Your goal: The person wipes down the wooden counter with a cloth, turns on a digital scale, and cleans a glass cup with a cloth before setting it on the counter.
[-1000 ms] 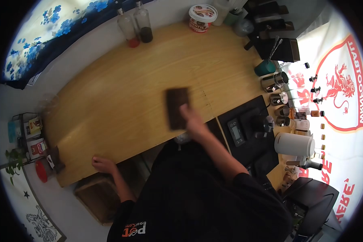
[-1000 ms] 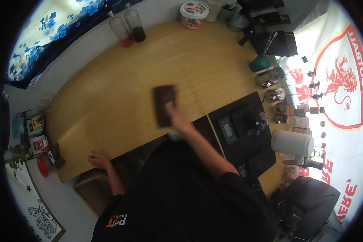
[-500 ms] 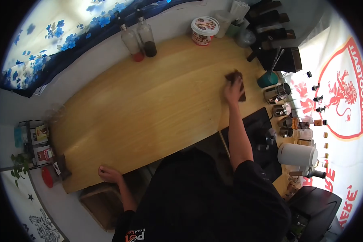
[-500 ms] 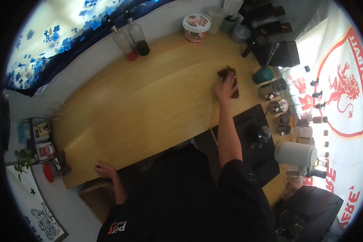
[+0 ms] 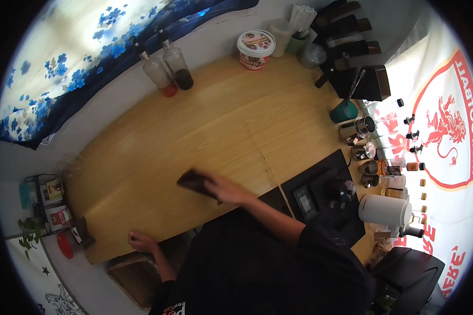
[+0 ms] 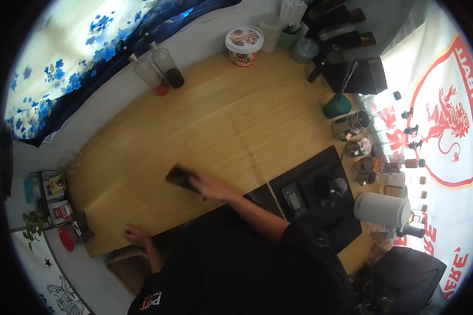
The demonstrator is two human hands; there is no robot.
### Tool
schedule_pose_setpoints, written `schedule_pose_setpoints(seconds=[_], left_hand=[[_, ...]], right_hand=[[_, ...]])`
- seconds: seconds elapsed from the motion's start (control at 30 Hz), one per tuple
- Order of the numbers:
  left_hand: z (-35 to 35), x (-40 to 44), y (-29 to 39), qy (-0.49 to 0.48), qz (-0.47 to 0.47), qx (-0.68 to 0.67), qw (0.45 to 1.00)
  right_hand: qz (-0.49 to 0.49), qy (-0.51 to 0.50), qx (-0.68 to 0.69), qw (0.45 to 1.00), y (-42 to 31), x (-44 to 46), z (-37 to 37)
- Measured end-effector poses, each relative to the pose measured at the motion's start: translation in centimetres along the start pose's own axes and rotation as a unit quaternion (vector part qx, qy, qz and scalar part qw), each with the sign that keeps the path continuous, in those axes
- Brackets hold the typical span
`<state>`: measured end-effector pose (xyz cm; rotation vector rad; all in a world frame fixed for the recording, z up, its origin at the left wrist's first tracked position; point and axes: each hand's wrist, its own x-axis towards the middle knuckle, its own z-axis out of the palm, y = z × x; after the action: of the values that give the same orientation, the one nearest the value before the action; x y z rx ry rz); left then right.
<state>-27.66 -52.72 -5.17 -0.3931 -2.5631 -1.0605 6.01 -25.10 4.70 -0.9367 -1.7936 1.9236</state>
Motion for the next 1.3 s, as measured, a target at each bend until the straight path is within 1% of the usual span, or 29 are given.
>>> schedule_pose_setpoints(seconds=[0.03,0.07,0.1,0.13,0.17,0.23,0.27,0.3,0.33,0.4,0.43,0.5,0.63,0.7,0.73,0.8,0.87,0.93,0.97,1.0,1.03,1.07,1.1,1.17,1.23,1.27,1.3], left_hand=[[-0.1,0.0,-0.1,-0.005,0.002,-0.001,1.0],[0.0,0.0,-0.1,0.006,0.005,0.023,1.0],[0.2,0.0,-0.1,0.018,0.007,0.045,0.999],[0.3,0.0,-0.1,0.015,0.008,0.041,0.999],[0.3,0.0,-0.4,0.014,-0.002,0.041,0.999],[0.4,0.1,-1.1,0.012,-0.011,0.036,0.999],[0.4,0.3,-1.9,0.02,0.004,0.052,0.998],[0.8,0.3,-2.3,0.029,0.018,0.069,0.997],[0.9,0.3,-1.8,0.029,0.017,0.066,0.997],[0.5,0.3,-1.3,0.022,-0.014,0.048,0.998],[0.5,0.3,-1.2,0.023,-0.013,0.049,0.998],[0.4,0.4,-1.3,0.015,-0.004,0.042,0.999],[0.3,0.5,-1.1,0.007,-0.009,0.026,1.0],[0.1,0.3,-0.6,-0.008,-0.009,0.038,0.999],[0.1,0.3,-0.6,-0.008,-0.009,0.038,0.999],[0.2,0.4,-0.6,-0.007,-0.018,0.038,0.999],[0.2,0.4,-0.8,-0.005,-0.012,0.038,0.999],[0.2,0.3,-0.8,-0.002,-0.006,0.037,0.999],[0.1,0.3,-0.6,-0.007,-0.001,0.023,1.0],[0.0,0.2,-0.6,-0.011,0.003,0.008,1.0],[0.0,0.2,-0.5,-0.01,0.003,0.008,1.0],[0.0,0.2,-0.5,-0.009,0.008,0.014,1.0],[0.0,0.2,-0.4,-0.008,0.014,0.022,1.0],[0.0,0.3,-0.7,-0.01,0.007,0.003,1.0],[0.0,0.3,-0.7,-0.013,-0.002,-0.017,1.0],[-0.1,0.3,-0.7,-0.015,0.001,0.0,1.0],[-0.2,0.2,-0.7,-0.016,0.003,0.018,1.0]], right_hand=[[-0.039,0.104,-0.06,0.992,2.5,0.7,-1.6],[0.057,0.157,-0.014,0.986,0.3,-0.2,-4.4],[0.151,0.208,0.032,0.966,-2.3,-1.3,-7.9],[0.069,0.332,-0.025,0.94,1.3,-0.9,-10.8],[0.075,0.449,-0.063,0.888,0.4,-1.7,-13.2],[-0.045,0.563,-0.154,0.811,1.9,-3.0,-19.1],[-0.067,0.607,-0.302,0.732,3.4,-3.6,-21.7],[-0.087,0.631,-0.441,0.632,4.8,-3.9,-24.0],[-0.089,0.632,-0.441,0.631,5.7,-3.9,-25.6],[0.08,0.657,-0.305,0.685,6.7,-3.2,-27.5],[0.079,0.656,-0.304,0.686,6.9,-2.1,-28.0],[0.161,0.647,-0.369,0.648,7.1,0.8,-28.7],[0.139,0.638,-0.378,0.657,6.5,6.2,-30.8],[0.107,0.613,-0.386,0.681,6.3,8.8,-31.1],[0.107,0.613,-0.386,0.681,6.3,9.9,-30.8],[-0.012,0.518,-0.446,0.73,6.2,12.0,-29.8],[-0.074,0.411,-0.432,0.799,5.1,13.5,-27.4],[-0.109,0.278,-0.398,0.867,2.8,13.1,-23.9],[-0.11,0.277,-0.398,0.867,1.8,12.8,-22.6],[-0.102,0.242,-0.279,0.924,1.1,12.4,-21.4],[-0.092,0.203,-0.155,0.963,0.7,12.2,-20.9],[-0.147,0.226,-0.071,0.96,1.2,12.2,-21.1],[-0.148,0.225,-0.071,0.96,0.5,11.6,-21.3],[-0.085,0.392,-0.064,0.914,-1.7,9.4,-22.1],[-0.097,0.459,-0.111,0.876,-0.7,8.8,-25.5],[-0.098,0.458,-0.113,0.877,-0.4,8.5,-27.4],[-0.103,0.485,-0.199,0.846,-0.1,8.3,-29.3]])
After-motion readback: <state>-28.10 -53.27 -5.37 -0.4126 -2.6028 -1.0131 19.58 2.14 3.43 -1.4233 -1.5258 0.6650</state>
